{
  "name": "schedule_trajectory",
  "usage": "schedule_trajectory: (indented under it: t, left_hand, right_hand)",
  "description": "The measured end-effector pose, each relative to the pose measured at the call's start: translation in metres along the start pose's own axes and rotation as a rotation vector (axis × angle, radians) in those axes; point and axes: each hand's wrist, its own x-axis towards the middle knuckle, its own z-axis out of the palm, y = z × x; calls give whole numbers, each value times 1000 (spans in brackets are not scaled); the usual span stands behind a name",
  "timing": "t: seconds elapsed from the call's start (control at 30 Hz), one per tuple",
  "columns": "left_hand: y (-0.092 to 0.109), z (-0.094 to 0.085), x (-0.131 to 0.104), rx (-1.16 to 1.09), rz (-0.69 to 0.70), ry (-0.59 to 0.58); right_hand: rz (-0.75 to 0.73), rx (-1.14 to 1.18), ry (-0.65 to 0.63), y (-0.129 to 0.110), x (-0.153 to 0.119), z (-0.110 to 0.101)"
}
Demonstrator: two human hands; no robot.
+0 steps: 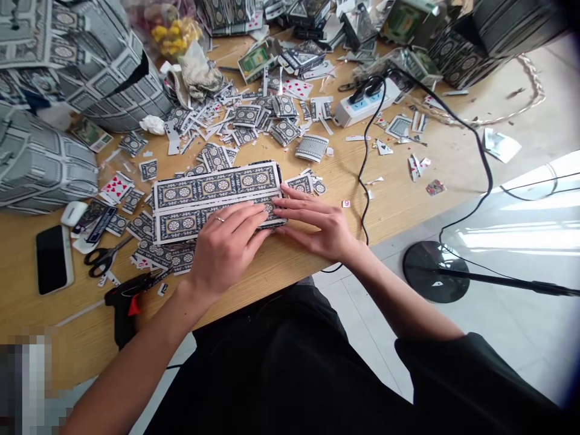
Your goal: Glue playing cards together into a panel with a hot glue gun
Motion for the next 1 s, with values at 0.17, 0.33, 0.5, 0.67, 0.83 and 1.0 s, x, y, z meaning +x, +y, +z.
schedule_trajectory:
  t: [0.17, 0.33, 0.5, 0.67, 0.83, 1.0]
  left_hand:
    - [-2, 0, -3, 11, 33, 15]
    - [-3, 0, 0, 57, 77, 17]
    - [-4, 1, 0, 82, 114, 39]
    - [-6, 1, -1, 83, 118, 28]
    - [-6, 1, -2, 88, 124, 27]
    - [-6, 2, -1, 92, 139, 45]
  right_hand:
    - [31, 28, 9, -4, -2, 3]
    - [20, -2, -17, -6, -4, 5]
    - [-17, -25, 7, -6, -6, 7]
    - [22, -17, 12, -6, -7, 9]
    - [5, -6, 23, -4, -8, 10]
    - [41, 21, 14, -5, -8, 9]
